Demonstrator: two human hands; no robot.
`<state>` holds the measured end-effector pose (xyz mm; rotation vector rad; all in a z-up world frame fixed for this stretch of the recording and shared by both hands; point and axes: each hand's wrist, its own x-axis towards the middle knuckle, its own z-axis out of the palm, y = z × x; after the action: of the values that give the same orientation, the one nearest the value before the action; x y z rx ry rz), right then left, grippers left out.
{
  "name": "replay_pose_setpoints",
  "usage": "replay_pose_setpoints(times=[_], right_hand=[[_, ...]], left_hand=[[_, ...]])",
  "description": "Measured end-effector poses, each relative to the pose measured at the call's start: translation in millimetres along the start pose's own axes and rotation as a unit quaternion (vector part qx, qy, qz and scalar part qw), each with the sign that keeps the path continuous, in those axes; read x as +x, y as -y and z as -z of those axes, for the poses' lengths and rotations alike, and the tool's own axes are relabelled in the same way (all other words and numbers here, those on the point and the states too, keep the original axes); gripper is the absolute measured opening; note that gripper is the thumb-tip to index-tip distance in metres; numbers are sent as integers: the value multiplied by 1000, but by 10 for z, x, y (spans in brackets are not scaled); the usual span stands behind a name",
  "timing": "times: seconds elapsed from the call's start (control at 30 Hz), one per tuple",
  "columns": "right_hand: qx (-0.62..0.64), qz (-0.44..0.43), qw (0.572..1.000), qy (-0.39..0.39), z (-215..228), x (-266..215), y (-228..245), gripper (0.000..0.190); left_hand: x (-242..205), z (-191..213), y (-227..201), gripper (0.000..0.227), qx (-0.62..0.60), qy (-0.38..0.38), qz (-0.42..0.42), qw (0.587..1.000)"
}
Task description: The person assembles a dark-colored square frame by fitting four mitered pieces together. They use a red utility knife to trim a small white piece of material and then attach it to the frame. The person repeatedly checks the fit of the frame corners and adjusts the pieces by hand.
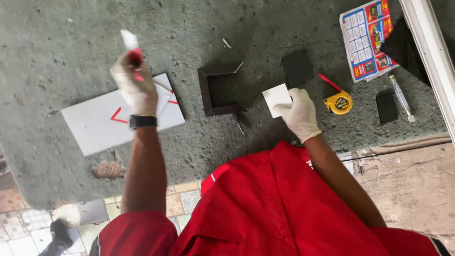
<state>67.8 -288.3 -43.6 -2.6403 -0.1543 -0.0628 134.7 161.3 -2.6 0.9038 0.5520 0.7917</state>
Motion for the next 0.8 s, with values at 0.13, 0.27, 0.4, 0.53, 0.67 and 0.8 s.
replay_pose_setpoints(times=[0.13, 0.27, 0.4, 0.53, 0.67, 0.8], right_hand=[[52, -55, 991, 110, 316, 40, -5, 30], [-26, 19, 985, 167, 775, 4, 241, 24], [-62, 171, 977, 111, 854, -137, 171, 30], [15, 160, 981, 112, 711, -279, 47, 17], [81, 97, 978, 163, 838, -217, 197, 18], [78, 45, 959, 269, 961, 11, 190, 28]], left_hand=[[-1312, -83, -61, 31, 272, 239, -178, 915], [-2539, -171, 28, 37, 212, 325, 206, 898], [-3115, -60, 456, 45, 153, 375, 353, 843], [-3390, -19, 601, 43, 80, 360, 384, 846], [-3468, -56, 705, 32, 133, 245, 394, 876], [-3474, -54, 699, 45, 134, 206, 407, 880]])
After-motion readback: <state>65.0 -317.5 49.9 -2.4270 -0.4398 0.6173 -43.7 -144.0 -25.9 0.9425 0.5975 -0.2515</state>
